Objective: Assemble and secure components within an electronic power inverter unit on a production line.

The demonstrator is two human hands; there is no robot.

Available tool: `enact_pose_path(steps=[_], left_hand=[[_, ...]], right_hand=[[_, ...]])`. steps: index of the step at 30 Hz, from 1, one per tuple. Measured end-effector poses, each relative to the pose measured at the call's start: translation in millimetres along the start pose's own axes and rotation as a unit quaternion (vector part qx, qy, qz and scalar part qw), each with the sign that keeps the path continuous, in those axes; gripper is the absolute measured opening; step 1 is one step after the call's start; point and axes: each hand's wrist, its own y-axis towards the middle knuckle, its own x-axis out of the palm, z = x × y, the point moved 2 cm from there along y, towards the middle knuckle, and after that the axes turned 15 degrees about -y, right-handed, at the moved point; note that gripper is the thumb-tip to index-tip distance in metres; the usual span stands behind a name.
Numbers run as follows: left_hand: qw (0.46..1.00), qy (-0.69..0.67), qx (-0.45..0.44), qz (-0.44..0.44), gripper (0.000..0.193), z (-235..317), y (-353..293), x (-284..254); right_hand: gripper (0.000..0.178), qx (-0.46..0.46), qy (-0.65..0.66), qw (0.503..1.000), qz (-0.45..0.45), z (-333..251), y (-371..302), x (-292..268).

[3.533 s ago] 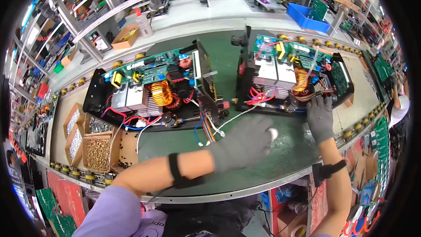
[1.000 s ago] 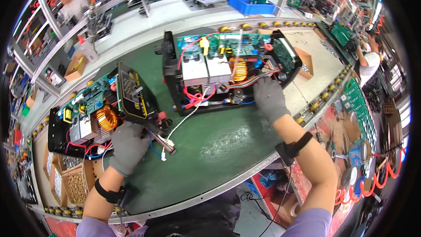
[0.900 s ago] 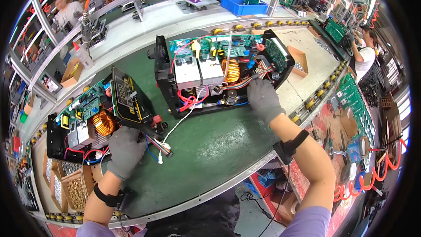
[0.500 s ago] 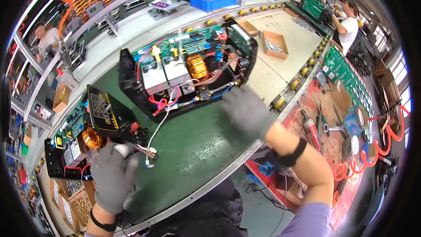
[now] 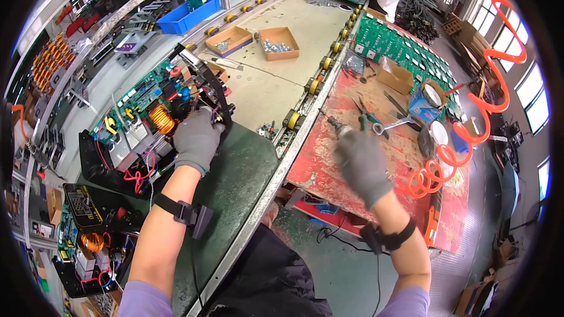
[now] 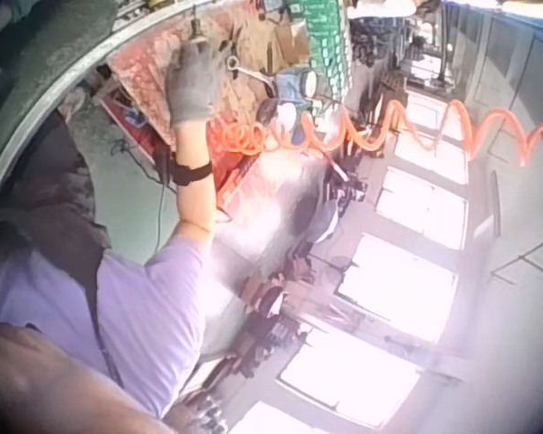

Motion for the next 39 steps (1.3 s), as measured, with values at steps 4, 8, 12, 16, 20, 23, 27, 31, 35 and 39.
enact_pose_path(steps=[4,8,12,16,20,23,27,31,35,39], left_hand=[[1.0,0.005,0.012,-0.019,0.038,-2,8,1],[1.0,0.002,0.028,-0.006,0.032,-14,4,7],[0.998,-0.007,0.059,0.018,0.023,-32,-1,11],[0.994,-0.081,0.078,0.001,0.023,-50,-5,8],[0.998,-0.042,0.038,-0.005,0.027,-48,-16,5],[0.999,0.024,0.031,0.027,0.032,-41,-19,17],[0.997,0.055,0.034,0.049,0.032,-45,-21,27],[1.0,-0.025,0.005,-0.015,0.027,-44,-13,25],[0.995,-0.05,0.057,0.067,0.019,-57,-17,20],[0.987,-0.108,0.061,0.102,0.015,-64,-35,2]], right_hand=[[0.022,0.187,-0.143,0.957,-0.171,77,9,28],[0.032,0.225,-0.151,0.932,-0.239,91,23,57],[0.032,0.197,-0.183,0.916,-0.297,98,35,79],[0.034,0.307,-0.064,0.944,-0.101,166,11,117],[0.04,0.403,0.414,0.808,0.115,154,6,109],[0.044,0.326,0.563,0.749,0.129,136,6,87],[0.049,0.29,0.702,0.65,0.013,49,21,56],[0.028,0.157,0.711,0.635,-0.258,-46,19,39],[0.024,0.092,0.668,0.611,-0.414,-112,29,42],[0.022,0.094,0.667,0.547,-0.496,-142,47,62]])
